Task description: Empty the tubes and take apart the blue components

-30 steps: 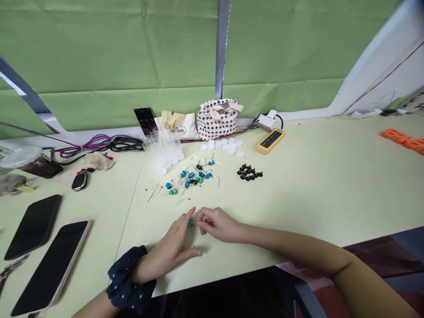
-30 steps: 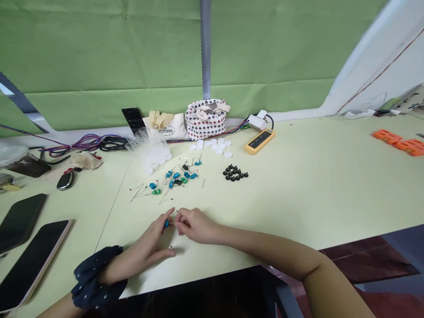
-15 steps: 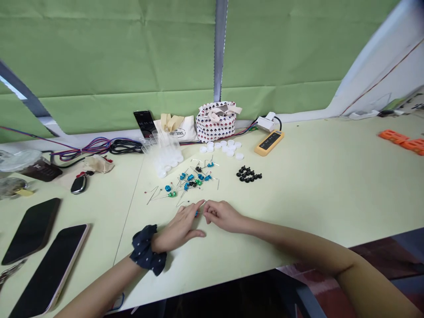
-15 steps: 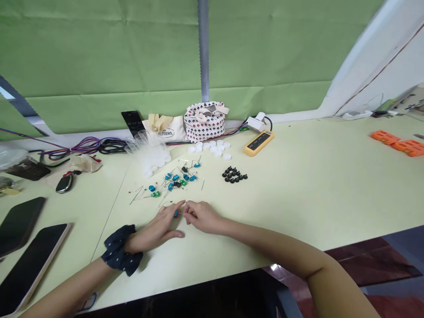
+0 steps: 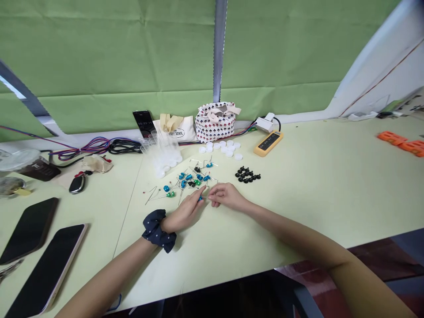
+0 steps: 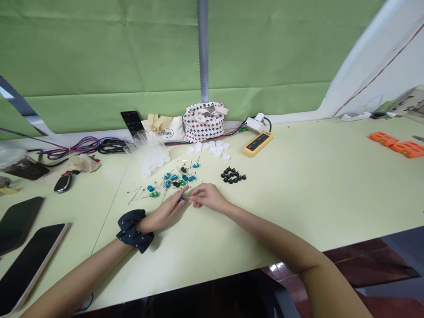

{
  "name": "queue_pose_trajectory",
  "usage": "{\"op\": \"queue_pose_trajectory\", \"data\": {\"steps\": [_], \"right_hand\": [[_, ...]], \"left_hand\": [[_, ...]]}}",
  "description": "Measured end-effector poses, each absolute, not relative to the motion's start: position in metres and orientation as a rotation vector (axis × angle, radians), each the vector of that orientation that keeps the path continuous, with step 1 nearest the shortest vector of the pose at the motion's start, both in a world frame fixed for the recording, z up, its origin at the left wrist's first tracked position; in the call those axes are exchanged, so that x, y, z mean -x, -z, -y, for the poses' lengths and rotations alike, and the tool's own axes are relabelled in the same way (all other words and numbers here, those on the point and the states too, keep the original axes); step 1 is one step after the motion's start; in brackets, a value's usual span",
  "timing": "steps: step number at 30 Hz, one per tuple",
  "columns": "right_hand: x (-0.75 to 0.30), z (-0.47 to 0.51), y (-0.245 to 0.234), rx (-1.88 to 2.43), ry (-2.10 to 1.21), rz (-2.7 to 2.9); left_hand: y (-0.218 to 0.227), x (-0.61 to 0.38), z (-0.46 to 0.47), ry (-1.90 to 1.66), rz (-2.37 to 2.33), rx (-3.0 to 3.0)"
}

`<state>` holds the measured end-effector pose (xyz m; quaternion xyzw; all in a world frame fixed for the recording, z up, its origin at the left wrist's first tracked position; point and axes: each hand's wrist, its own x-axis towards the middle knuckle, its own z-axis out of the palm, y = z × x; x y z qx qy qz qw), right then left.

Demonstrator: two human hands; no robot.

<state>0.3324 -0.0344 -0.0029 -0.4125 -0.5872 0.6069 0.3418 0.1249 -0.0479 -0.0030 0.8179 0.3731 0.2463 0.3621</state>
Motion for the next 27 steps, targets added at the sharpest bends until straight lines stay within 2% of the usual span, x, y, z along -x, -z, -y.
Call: {"op": "queue_pose_trajectory", "data": {"steps": [6,12,18,23,27], "right_hand": [[-0.333,0.031,-0.001,1.119,-1.629,1.463],[-0.341,0.029,0.006,1.098,-1.205,1.726],[-0.34,0.036,-0.002,0.948,-1.071,1.819],[-0.343,0.033,-0.004,0.927,-1.246,1.669],[-0.351,0.023,-0.003,0.99,-1.41,1.549]], "left_hand": [[-0.003,-0.125,0.044,-0.754,-0.937,-2.039],[-0.001,-0.127,0.045,-0.766,-0.885,-1.798],[-0.004,-0.132,0.047,-0.746,-0.695,-1.556],[-0.004,-0.13,0.045,-0.788,-0.754,-1.631],[-0.006,-0.126,0.044,-0.771,-1.055,-2.041]]}}
